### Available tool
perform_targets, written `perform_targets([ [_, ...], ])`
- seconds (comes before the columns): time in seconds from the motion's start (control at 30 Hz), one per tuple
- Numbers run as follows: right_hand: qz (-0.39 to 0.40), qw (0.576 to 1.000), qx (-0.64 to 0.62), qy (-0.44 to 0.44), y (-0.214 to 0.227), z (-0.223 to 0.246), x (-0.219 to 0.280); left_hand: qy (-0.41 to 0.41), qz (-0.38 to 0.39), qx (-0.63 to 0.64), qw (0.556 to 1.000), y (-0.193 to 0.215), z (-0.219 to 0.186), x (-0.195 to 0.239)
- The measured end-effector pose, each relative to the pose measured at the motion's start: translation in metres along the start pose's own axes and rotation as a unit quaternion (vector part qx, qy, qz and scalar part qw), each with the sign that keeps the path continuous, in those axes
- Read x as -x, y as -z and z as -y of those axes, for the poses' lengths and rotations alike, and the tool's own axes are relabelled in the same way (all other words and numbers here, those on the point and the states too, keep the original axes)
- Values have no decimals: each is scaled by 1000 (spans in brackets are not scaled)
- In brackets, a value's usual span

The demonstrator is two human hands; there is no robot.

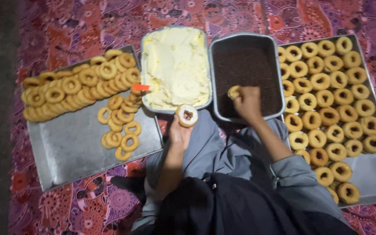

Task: The person fills ring-shaped donuts with a white cream and then dips them into a dark granular topping. They place the finished donuts onto a metal tray.

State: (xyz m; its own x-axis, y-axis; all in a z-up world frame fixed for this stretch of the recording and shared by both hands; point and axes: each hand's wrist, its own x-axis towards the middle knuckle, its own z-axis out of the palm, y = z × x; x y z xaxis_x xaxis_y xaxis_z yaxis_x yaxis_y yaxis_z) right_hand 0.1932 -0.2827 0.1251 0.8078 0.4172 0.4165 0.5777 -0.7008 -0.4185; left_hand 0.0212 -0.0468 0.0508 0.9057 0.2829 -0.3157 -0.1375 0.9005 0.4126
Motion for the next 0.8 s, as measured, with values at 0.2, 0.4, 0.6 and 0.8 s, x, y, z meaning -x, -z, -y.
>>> perform_targets([
  [0.2,15,994,-7,-112,-4,-101,21,-103,46,-514,851,-77,84,-69],
  [0.4,-32,597,-597,-534,9,-105,34,-246,155,-735,613,-81,137,-96],
  [0.6,-29,855,-428,-291,44,-67,44,61,-13,-303,951,-40,161,-100],
  [0.8,-28,989,-132,60,69,6,13,182,46,-11,982,-36,153,-94],
])
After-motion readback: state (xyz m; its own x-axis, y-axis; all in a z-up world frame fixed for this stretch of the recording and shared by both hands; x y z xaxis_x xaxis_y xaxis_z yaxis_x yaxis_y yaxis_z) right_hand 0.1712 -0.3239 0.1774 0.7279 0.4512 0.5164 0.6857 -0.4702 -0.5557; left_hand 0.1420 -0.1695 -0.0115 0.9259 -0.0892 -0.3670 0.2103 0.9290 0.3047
